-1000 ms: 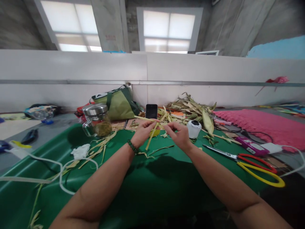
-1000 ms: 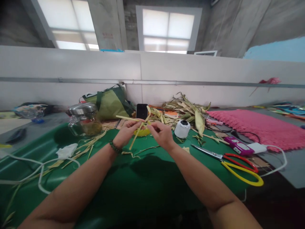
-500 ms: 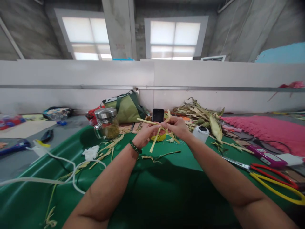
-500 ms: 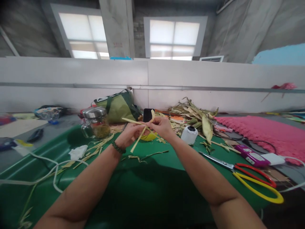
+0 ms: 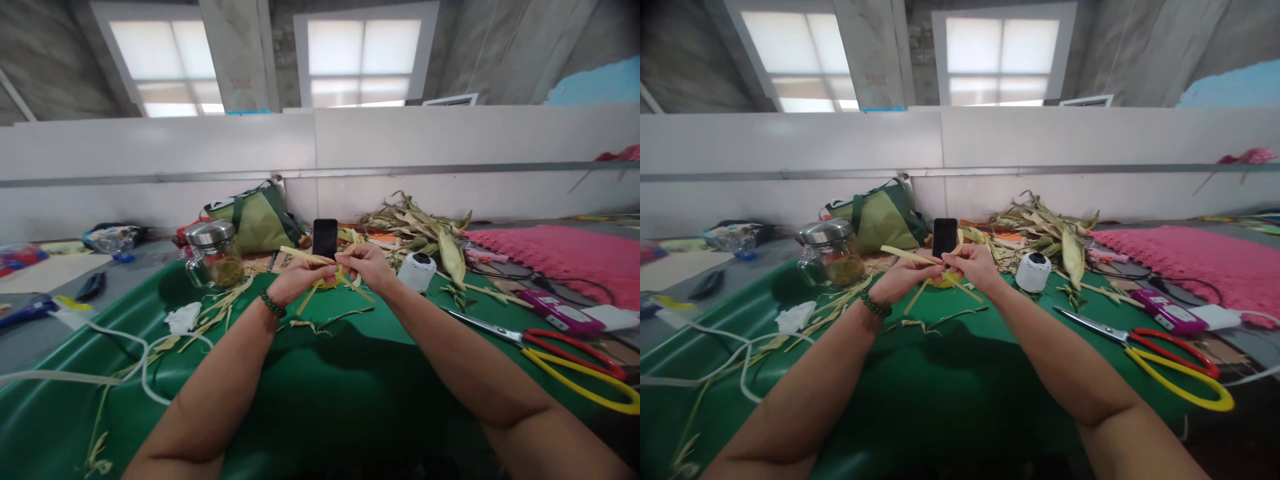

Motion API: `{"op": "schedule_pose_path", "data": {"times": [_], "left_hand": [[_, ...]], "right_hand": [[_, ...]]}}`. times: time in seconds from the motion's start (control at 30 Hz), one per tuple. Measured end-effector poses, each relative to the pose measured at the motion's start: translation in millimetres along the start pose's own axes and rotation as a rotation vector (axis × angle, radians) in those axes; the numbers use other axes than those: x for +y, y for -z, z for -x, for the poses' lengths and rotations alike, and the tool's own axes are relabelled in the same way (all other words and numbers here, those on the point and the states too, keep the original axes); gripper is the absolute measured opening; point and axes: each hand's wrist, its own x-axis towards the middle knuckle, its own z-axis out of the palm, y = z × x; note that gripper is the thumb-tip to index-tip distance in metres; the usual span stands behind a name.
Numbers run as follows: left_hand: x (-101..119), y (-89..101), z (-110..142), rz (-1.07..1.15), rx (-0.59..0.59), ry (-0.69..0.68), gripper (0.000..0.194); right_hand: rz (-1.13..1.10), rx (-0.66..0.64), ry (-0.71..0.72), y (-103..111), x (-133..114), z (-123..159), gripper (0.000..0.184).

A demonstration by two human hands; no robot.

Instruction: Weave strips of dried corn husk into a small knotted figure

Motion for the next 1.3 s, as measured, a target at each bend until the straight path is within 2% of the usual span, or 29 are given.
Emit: {"op": "schedule_pose_path", "data": {"times": [0.2,0.33,0.5,0.63,0.73,0.9,1.1,1.17,1.3], "left_hand": [[-2,0.1,-1,0.092,0.035,0.088,0.047],[-5,2.6,-2,-0.003,0.023,-0.006,0.032],[-4,2.6,-1,-0.025,0.071,0.072,0.032],[-3,2.0,-2,-0.033,0.086,0.070,0.031],[-3,3.7,-3,-0.015,0.120,0.062,0.031],[-1,9.1,-3,-0.024,0.212,0.022,0.031],[3,12.4,-1,-0.222,0.194,0.036,0.020],[2,13.0,-2,-0.168,0.195,0.046,0.021],[1,13.9,-3,0.136,0.170,0.156,0.033]], "right_hand": [[0.035,-0.002,0.030,-3,-3,2,0.042],[0.028,-0.002,0.054,-7,-3,5,0.042],[0.016,0.003,0.025,-6,4,4,0.042],[0.044,-0.020,0.024,-3,11,-1,0.044],[0.164,-0.030,0.103,-3,12,-3,0.044],[0.370,-0.264,0.122,-2,7,4,0.034],[0.705,-0.248,0.291,6,0,8,0.030],[0.731,-0.251,0.311,6,-1,8,0.030],[0.716,-0.215,0.321,3,1,8,0.033]]}}
